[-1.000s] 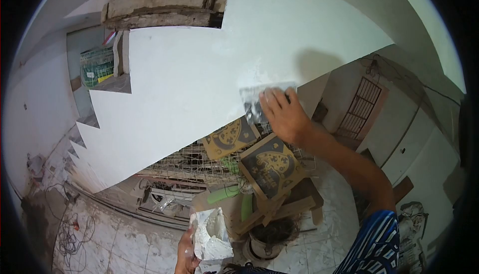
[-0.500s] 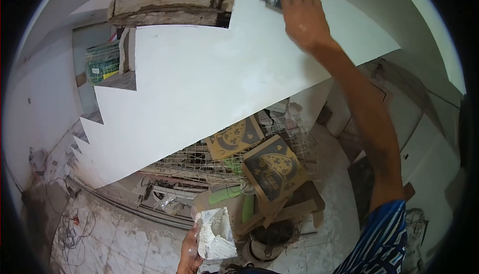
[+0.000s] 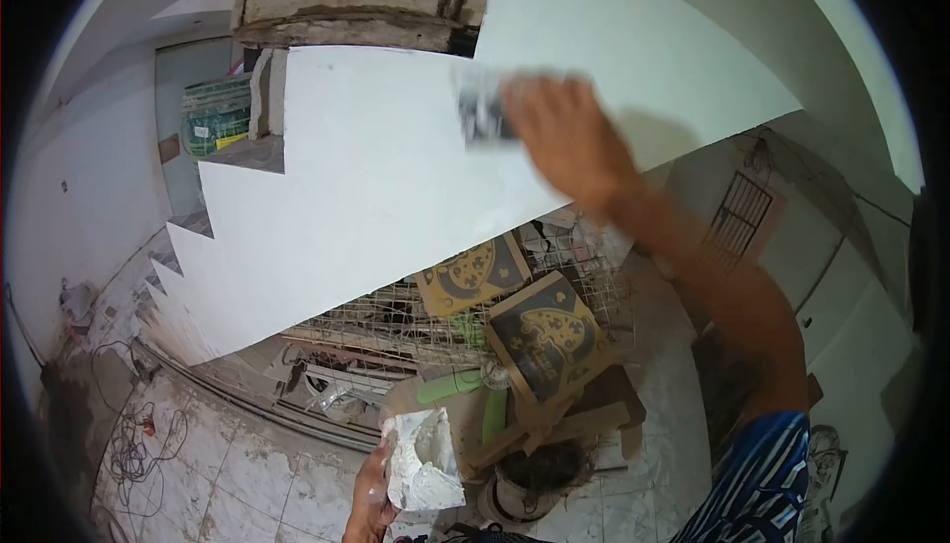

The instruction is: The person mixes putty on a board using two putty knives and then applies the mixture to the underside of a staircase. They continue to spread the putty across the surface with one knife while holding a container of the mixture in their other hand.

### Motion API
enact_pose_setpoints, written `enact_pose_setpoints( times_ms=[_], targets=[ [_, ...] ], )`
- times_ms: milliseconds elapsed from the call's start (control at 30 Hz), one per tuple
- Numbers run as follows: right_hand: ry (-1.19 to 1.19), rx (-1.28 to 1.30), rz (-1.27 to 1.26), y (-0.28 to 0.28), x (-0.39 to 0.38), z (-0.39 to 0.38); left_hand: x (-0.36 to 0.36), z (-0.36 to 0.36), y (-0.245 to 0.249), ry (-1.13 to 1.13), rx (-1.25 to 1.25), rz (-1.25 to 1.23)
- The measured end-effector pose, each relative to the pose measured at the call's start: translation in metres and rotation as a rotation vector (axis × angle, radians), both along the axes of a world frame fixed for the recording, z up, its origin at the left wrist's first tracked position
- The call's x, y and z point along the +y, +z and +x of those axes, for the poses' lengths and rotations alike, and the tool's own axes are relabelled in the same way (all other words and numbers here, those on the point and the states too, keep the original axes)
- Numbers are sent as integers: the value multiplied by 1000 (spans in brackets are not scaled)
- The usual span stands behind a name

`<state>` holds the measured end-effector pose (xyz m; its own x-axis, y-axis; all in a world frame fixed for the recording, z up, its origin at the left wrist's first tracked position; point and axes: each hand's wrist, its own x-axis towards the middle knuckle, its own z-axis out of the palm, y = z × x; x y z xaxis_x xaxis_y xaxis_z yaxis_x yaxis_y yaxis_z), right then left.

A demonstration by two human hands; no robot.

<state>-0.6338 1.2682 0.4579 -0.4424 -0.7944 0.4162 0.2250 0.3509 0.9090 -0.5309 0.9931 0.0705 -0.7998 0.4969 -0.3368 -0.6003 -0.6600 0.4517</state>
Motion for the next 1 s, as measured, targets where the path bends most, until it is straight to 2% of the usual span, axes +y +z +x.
enact_pose_setpoints(
  times_ms=[33, 133, 267, 400, 500, 567, 667, 767, 867, 967, 1000],
  targets=[
    [81, 131, -13, 30, 3, -12, 1, -2, -3, -6, 2, 9],
    [-12, 245, -166, 99, 3, -26, 4, 0, 0, 11, -26, -2],
    [-187, 187, -349, 121, -4, -28, 0, 7, 6, 21, -51, 7],
    [-139, 294, -206, 97, 13, -50, -7, 5, -6, -7, -24, 23],
    [-52, 259, -103, 49, 11, -51, -8, 5, -8, 1, -20, 10],
    [-87, 257, 28, 10, 9, -40, -7, 4, -7, 23, -26, 3],
    [-165, -32, 44, -44, 14, -22, -7, 6, 6, 27, -19, 7],
    [-124, -224, 56, -73, 16, -2, -11, 4, -4, 4, -39, 33],
    [-97, -291, 35, -68, 4, 15, -13, 3, -2, 5, -20, 39],
    [-167, 25, 65, -19, -4, 11, -9, 5, 4, 28, -14, 15],
    [-40, 105, -11, 3, 3, -1, -9, 5, 4, 22, -13, 13]
  ],
)
